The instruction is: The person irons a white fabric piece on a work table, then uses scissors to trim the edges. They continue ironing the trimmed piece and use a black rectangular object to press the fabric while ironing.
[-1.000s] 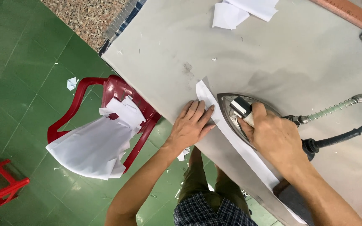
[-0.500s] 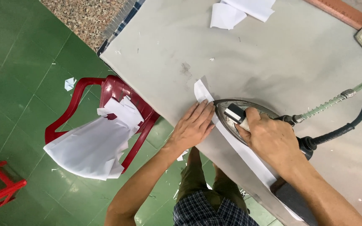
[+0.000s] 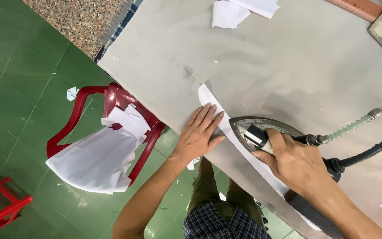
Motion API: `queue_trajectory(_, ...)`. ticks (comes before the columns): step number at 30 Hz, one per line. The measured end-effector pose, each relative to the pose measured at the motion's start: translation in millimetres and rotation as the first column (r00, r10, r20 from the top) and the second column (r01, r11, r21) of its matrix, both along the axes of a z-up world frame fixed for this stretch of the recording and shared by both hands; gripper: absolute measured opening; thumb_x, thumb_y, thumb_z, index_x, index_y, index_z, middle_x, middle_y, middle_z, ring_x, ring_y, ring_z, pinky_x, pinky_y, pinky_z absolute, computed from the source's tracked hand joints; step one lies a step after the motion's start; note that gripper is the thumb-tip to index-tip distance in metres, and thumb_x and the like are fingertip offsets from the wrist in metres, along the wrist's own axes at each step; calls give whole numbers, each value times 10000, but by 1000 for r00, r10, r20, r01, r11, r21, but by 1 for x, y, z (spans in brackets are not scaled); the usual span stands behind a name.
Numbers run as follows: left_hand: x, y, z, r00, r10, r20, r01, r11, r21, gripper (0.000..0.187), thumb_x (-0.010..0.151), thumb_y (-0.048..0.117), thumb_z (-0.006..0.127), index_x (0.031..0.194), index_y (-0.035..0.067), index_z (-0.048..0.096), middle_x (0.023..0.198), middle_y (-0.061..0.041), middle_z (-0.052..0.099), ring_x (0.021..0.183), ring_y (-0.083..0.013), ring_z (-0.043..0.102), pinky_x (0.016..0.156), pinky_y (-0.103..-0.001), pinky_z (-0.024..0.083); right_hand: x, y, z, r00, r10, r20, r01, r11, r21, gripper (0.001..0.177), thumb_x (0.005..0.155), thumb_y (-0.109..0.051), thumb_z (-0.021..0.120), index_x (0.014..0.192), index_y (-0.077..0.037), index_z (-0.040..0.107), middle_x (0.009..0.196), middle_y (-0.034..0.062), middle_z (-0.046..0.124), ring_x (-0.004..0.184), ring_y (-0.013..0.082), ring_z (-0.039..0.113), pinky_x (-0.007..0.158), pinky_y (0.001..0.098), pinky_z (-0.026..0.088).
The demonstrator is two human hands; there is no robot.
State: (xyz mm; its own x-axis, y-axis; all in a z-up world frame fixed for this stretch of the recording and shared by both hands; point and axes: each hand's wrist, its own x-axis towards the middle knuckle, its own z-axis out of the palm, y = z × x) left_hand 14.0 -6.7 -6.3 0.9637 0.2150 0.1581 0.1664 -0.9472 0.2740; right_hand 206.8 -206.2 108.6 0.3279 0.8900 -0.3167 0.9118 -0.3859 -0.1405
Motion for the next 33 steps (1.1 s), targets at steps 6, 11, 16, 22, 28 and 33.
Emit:
queue_trajectory(6, 0, 0, 0, 1000, 6, -3, -6, 1000, -24, 629, 1045, 503, 525, 1497, 66, 516, 1562, -168, 465, 1490, -315, 394, 1255, -460, 331, -3, 25, 2, 980, -185, -74, 180, 982, -62, 659, 978, -620, 423, 1317, -60, 500, 908, 171, 711, 633, 454, 698, 458, 542, 526)
queue_trajectory(11, 0, 3, -1, 999, 5, 48, -4, 1000, -20, 606, 1040, 490, 535, 1462, 55, 562, 1534, -169, 500, 1469, -310, 426, 1246, -448, 338, 0, 61, 22, 940, -297, -170, 256, 939, -230, 645, 999, -645, 347, 1263, -72, 476, 998, 200, 708, 807, 523, 686, 638, 613, 534)
queue_trajectory(16, 0, 1, -22, 975, 33, 220, -23, 999, -49, 613, 1015, 517, 495, 1434, 80, 592, 1490, -181, 535, 1433, -328, 476, 1224, -451, 341, -4, 66, 22, 994, -107, -14, 106, 993, -55, 503, 990, -527, 526, 1188, -74, 625, 746, 161, 737, 654, 352, 777, 584, 453, 616)
queue_trajectory(22, 4, 13, -20, 958, 66, 280, -101, 988, 114, 469, 1045, 431, 492, 1354, 116, 650, 1234, -138, 608, 1222, -309, 606, 1072, -430, 485, 0, 63, 19, 996, -81, -49, 77, 994, -76, 482, 973, -496, 549, 1195, -73, 611, 740, 169, 739, 660, 369, 777, 587, 472, 611)
queue_trajectory(28, 8, 24, -24, 962, 37, 269, -79, 986, 146, 468, 1043, 463, 470, 1337, 143, 645, 1154, -137, 577, 1145, -301, 596, 986, -413, 497, -1, 64, 20, 990, -123, -67, 118, 990, -78, 553, 968, -554, 553, 1208, -57, 592, 768, 192, 741, 689, 386, 778, 626, 492, 617)
queue_trajectory(33, 8, 24, -22, 952, 31, 303, -78, 987, 142, 478, 1052, 466, 455, 1329, 124, 643, 1192, -164, 592, 1182, -313, 594, 1021, -421, 488, -1, 78, 20, 986, -150, -78, 144, 986, -79, 543, 971, -532, 568, 1197, -38, 599, 753, 190, 740, 686, 386, 776, 605, 486, 611)
